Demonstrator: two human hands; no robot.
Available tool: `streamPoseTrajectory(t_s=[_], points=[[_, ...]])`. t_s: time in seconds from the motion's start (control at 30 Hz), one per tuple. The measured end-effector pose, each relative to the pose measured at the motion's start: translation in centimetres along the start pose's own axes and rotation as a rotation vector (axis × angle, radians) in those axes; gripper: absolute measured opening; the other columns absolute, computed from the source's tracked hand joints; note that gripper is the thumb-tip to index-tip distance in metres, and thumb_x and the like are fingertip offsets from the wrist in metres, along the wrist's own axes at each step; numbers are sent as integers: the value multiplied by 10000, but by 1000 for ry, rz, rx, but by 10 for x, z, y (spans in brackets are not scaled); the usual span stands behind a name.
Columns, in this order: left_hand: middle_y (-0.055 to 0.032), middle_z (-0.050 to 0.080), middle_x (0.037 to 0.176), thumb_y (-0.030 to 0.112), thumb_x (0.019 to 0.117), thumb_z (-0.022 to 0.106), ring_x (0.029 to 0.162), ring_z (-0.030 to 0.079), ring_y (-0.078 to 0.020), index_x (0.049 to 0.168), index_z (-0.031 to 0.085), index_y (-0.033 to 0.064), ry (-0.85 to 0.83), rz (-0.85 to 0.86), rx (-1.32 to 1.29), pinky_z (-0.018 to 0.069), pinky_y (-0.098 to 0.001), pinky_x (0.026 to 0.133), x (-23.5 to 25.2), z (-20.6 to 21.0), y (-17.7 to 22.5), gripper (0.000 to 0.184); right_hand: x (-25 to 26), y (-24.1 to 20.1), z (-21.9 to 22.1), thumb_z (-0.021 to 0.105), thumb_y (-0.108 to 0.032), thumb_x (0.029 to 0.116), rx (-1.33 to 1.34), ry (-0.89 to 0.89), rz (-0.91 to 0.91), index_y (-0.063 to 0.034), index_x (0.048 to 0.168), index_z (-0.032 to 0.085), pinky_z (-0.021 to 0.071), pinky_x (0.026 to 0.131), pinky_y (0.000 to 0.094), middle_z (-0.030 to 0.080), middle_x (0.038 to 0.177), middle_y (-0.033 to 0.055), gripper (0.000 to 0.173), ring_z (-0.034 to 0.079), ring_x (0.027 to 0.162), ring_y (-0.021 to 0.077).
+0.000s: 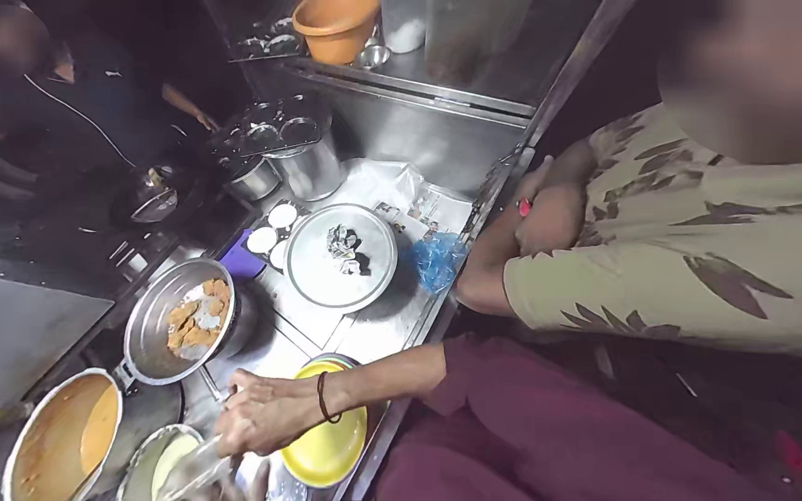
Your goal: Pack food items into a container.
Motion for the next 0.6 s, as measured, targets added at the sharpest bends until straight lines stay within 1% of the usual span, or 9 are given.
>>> streamPoseTrajectory(t_s=[0.07,0.13,0.2,0.27,0.33,0.4,0.43,0.53,0.6], points=[[-69,652,1189,-23,682,864,1084,650,-90,1379,403,-33,-1,-152,-144,580,-301,910,-13,25,-25,835,5,-12,-2,701,-192,934,82,-12,0,-188,1004,764,441,1006,463,723,890,-11,95,667,922,181],[-15,630,1054,-118,830,638,947,653,-36,1325,386,-15,15,-272,-302,593,-265,812,-19,46,-11,565,6,-24,-8,684,-153,945,111,-23,-4,-173,993,780,445,1002,452,728,842,5,109,678,869,186],[57,630,927,-18,977,458,821,647,24,1240,428,14,-10,-297,-235,582,-208,736,-9,47,4,267,4,-26,-22,709,-183,933,17,24,-22,-168,992,775,450,984,452,723,865,25,90,673,882,212],[12,644,888,-32,935,505,796,633,30,1129,556,-83,-119,-217,20,564,-197,750,10,33,5,207,-2,-17,-37,748,-220,905,-78,133,-11,-172,981,774,480,955,457,715,1056,52,94,648,1036,256],[-108,695,1084,113,961,610,1036,647,-87,1131,682,-64,-337,-59,259,536,-318,965,29,14,7,256,-10,-2,-51,773,-244,885,-120,218,-6,-183,929,779,491,924,445,695,1162,61,75,612,1130,273],[-230,632,1240,256,940,685,1196,586,-275,1123,713,-12,-462,44,397,478,-484,1039,40,-1,17,326,-17,9,-67,768,-233,889,-150,252,-82,-166,868,777,494,812,423,694,1063,80,71,622,1026,275],[-247,604,1262,266,919,718,1197,577,-280,1140,700,-21,-482,58,419,498,-463,1020,44,-6,31,363,-20,11,-77,747,-204,902,-147,243,-136,-157,862,773,494,767,411,693,984,76,68,630,951,264],[-54,718,985,102,878,771,873,682,-74,1010,731,5,-523,91,240,603,-279,787,60,-10,87,168,-17,15,-111,731,-141,925,-36,323,-214,-116,894,778,540,739,378,710,868,50,61,675,854,211],[17,720,871,113,917,737,746,660,-52,927,750,60,-617,168,163,585,-256,689,79,-6,122,55,-4,32,-117,732,-57,896,249,496,-177,-34,932,788,564,813,360,739,889,87,70,697,874,186]])
Point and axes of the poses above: each hand's wrist, its own x-axis towards the middle knuckle, its own z-axis out of the palm, y = z × x, the point moved 1 cm from there along x, towards the middle knuckle
